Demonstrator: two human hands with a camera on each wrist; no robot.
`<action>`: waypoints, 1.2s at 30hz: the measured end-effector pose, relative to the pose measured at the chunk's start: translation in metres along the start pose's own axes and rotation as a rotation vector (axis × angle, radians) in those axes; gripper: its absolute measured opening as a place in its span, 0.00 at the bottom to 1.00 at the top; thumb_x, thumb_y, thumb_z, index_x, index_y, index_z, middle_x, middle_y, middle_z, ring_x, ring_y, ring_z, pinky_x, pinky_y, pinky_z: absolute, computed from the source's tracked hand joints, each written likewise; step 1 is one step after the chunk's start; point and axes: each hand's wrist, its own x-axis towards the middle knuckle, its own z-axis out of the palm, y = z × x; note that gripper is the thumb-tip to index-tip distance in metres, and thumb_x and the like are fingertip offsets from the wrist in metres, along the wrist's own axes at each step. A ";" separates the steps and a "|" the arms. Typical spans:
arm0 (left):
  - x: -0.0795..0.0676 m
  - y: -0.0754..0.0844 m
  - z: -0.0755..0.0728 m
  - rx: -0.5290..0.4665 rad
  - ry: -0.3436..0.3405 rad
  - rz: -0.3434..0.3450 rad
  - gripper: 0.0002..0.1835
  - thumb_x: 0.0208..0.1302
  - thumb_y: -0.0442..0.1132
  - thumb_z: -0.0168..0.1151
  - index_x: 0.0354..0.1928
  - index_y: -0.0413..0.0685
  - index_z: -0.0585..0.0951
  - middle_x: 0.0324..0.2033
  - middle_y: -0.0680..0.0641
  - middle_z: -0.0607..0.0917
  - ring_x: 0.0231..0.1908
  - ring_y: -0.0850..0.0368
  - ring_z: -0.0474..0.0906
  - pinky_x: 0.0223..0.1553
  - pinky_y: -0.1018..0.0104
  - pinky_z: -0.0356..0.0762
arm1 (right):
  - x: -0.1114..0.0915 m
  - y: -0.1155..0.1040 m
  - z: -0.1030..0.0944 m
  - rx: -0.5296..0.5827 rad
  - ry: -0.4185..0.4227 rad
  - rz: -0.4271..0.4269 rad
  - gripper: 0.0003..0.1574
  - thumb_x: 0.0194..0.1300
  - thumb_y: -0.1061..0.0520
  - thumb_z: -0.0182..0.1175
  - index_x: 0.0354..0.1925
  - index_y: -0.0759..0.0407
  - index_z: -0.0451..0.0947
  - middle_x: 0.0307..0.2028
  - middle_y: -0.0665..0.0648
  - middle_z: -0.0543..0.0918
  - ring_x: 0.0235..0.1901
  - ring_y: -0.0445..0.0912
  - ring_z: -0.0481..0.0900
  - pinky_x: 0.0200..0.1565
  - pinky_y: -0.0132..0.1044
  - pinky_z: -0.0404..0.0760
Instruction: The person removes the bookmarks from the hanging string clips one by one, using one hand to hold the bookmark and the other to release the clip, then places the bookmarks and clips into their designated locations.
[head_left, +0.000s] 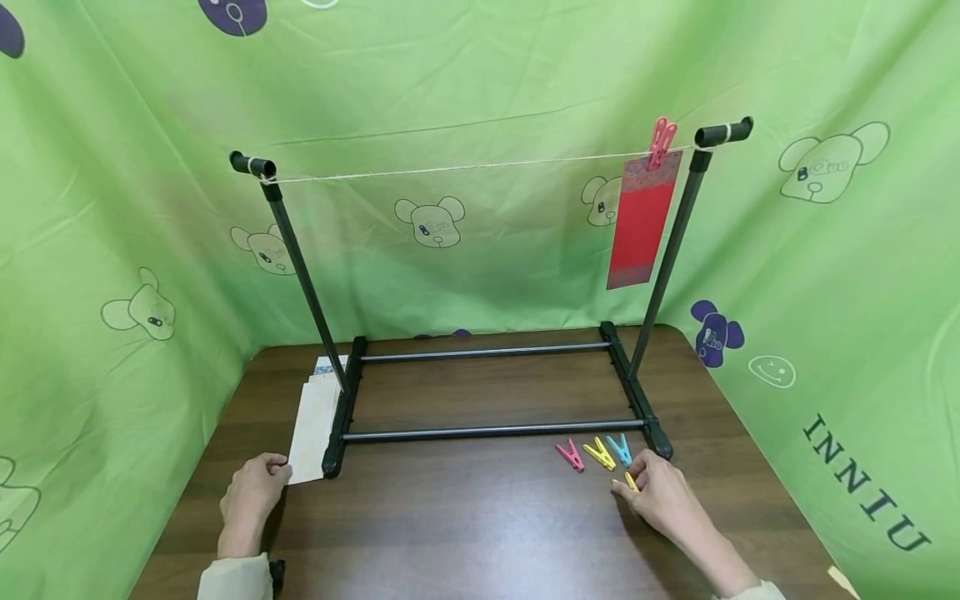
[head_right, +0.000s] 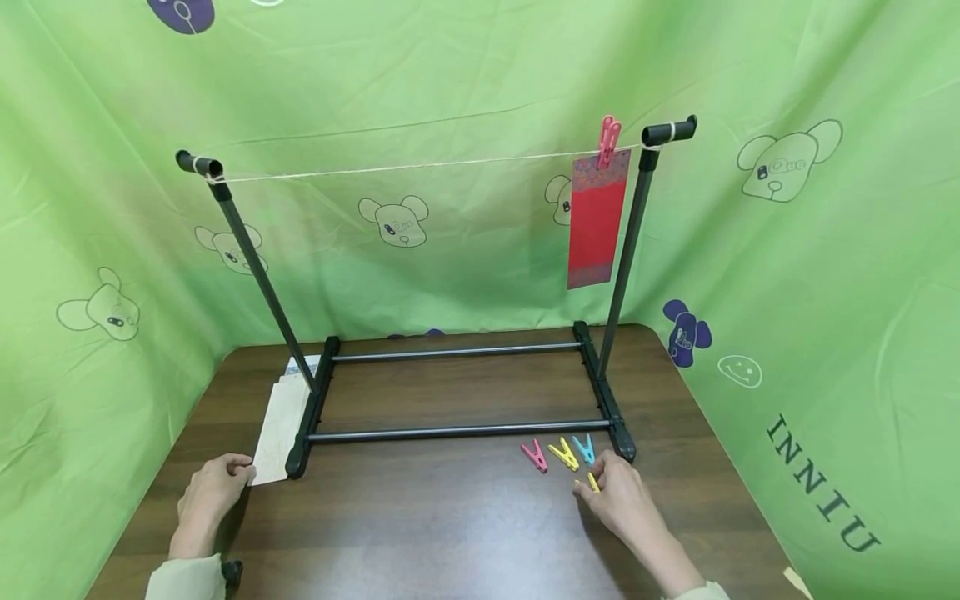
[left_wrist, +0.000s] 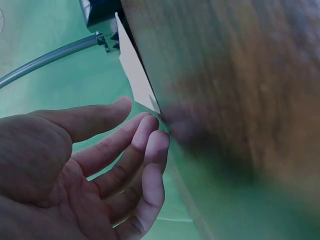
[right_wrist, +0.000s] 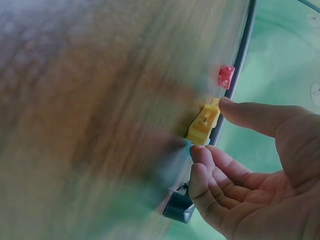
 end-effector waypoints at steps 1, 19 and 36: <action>0.000 0.001 0.000 -0.002 0.000 0.000 0.20 0.77 0.43 0.58 0.61 0.36 0.82 0.49 0.36 0.88 0.45 0.36 0.85 0.39 0.41 0.79 | 0.000 0.000 -0.001 -0.001 0.001 0.000 0.22 0.59 0.57 0.80 0.40 0.64 0.76 0.27 0.53 0.80 0.27 0.45 0.77 0.30 0.43 0.77; -0.008 0.017 -0.001 -0.030 0.084 0.073 0.19 0.79 0.42 0.60 0.59 0.34 0.83 0.51 0.33 0.89 0.49 0.30 0.85 0.45 0.37 0.81 | 0.008 -0.004 -0.009 -0.015 0.098 -0.063 0.24 0.60 0.54 0.79 0.44 0.67 0.78 0.33 0.58 0.84 0.33 0.52 0.83 0.38 0.54 0.84; -0.015 0.037 -0.001 -0.071 0.092 0.150 0.23 0.80 0.43 0.59 0.64 0.30 0.80 0.56 0.27 0.86 0.58 0.27 0.81 0.57 0.33 0.78 | 0.017 -0.014 -0.013 0.019 0.186 -0.162 0.18 0.63 0.59 0.77 0.43 0.67 0.79 0.34 0.59 0.84 0.32 0.49 0.83 0.35 0.46 0.83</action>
